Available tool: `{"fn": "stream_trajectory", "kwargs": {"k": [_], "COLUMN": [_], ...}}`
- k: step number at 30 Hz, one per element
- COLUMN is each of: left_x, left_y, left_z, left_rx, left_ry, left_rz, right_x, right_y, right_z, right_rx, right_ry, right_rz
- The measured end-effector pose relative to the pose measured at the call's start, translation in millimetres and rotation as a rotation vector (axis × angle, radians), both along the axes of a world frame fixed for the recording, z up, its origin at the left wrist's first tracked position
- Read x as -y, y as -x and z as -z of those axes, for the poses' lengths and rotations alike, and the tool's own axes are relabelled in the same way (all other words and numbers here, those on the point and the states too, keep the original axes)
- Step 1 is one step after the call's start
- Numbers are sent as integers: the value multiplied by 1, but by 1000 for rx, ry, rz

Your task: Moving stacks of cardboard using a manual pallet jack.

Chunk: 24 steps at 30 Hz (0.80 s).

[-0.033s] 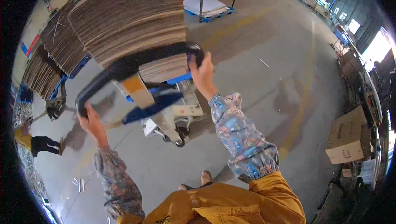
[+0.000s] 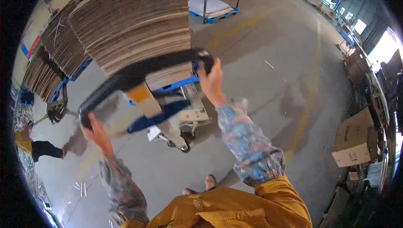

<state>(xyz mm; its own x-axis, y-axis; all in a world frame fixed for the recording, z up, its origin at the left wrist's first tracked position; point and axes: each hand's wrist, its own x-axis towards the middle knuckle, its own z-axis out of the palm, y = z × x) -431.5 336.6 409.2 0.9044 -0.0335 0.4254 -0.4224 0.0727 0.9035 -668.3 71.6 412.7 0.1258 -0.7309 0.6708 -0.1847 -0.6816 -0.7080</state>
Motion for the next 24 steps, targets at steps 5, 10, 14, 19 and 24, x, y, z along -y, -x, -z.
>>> {"fn": "stream_trajectory", "kwargs": {"k": [5, 10, 14, 19, 24], "left_x": [3, -67, -66, -41, -30], "left_y": [-28, 18, -2, -36, -60], "left_z": [15, 25, 28, 6, 14], "left_rx": [144, 107, -72, -65, 195], "left_ry": [118, 107, 344, 452, -29], "left_rz": [-20, -39, 71, 229, 104], "right_x": [13, -69, -93, -114, -152], "right_y": [-20, 46, 80, 72, 69], "right_z": [-12, 31, 50, 48, 38], "right_rx": [80, 91, 571, 1535, 707], "right_ry": [-51, 47, -213, -652, -381], "right_rz": [-35, 169, 1, -690, -298]}}
